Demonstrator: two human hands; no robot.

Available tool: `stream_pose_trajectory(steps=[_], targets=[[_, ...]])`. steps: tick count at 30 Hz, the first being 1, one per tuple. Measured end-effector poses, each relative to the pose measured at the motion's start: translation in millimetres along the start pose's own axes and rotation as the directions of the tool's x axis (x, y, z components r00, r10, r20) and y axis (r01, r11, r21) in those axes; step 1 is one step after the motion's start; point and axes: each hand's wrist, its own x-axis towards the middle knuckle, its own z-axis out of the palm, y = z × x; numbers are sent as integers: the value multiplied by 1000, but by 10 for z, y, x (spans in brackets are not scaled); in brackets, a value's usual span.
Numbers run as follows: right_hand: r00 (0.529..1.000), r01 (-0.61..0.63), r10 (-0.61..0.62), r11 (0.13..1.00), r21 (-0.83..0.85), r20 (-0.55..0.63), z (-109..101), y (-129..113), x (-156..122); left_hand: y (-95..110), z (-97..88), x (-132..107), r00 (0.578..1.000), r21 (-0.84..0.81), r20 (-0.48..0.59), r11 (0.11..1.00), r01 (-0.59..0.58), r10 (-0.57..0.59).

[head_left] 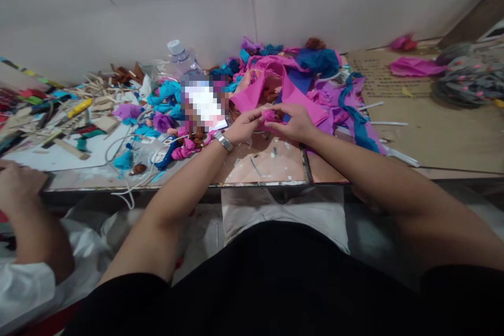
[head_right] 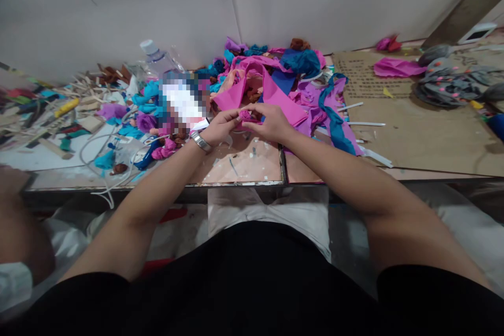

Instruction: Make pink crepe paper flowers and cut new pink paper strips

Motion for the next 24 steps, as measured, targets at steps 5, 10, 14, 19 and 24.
stream_pose_trajectory(steps=[5, 10, 14, 19, 24], targets=[[999, 39, -39, 999, -3, -6, -1, -12, 6, -50, 2, 3, 997, -77, -46, 996, 54, -58], [999, -8, 8, 1000, 1, 37, -1, -13, -6, 30, -1, -15, 998, -19, -25, 998, 55, -56], [997, -32, 31, 999, 21, 69, -6, -1, -3, 99, 5, -28, 998, 90, 13, 994, 63, -64], [997, -61, 58, 997, 48, 45, -13, -38, 7, 145, 42, -40, 998, 49, -60, 999, 15, -12], [994, -99, 102, 993, 58, -50, -18, -78, 11, 244, 27, -60, 999, 73, -43, 997, -16, 20]])
